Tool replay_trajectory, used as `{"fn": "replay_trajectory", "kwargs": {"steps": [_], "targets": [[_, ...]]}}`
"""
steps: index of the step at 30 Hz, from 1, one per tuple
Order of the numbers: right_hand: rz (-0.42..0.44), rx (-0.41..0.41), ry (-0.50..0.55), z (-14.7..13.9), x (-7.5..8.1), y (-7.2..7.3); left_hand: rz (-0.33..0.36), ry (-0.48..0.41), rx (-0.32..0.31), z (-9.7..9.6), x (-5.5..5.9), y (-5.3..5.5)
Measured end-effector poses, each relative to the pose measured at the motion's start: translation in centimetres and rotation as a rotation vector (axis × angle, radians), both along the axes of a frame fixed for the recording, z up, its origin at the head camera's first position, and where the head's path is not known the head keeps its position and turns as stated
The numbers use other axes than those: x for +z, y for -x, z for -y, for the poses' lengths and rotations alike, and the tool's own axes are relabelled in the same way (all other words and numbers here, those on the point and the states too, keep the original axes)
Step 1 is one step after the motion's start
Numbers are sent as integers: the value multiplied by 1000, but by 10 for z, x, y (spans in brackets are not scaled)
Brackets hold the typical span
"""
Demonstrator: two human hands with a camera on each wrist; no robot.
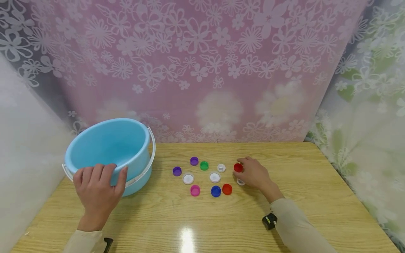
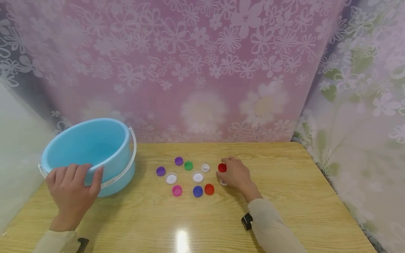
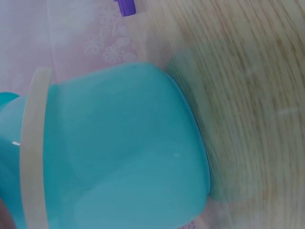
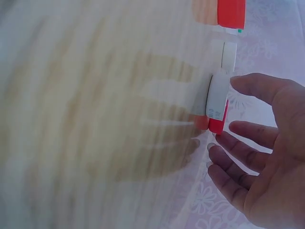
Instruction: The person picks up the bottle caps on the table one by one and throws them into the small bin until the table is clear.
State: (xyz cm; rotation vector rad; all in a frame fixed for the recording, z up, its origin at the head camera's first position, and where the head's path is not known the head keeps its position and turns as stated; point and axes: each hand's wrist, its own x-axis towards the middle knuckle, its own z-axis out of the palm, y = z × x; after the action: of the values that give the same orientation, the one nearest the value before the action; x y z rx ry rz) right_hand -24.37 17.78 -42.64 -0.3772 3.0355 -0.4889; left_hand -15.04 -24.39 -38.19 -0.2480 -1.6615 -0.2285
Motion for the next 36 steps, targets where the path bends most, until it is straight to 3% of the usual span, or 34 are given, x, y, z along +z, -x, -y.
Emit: {"fn": "replay_trajectory", "kwargs": {"steps": [10,36], "targets": [[36,-36,40,-1,-1,2,2,-1,3,-1,0,0],[59,-25,9,1,2,4,-21,1,-10,-1,1,0]]}}
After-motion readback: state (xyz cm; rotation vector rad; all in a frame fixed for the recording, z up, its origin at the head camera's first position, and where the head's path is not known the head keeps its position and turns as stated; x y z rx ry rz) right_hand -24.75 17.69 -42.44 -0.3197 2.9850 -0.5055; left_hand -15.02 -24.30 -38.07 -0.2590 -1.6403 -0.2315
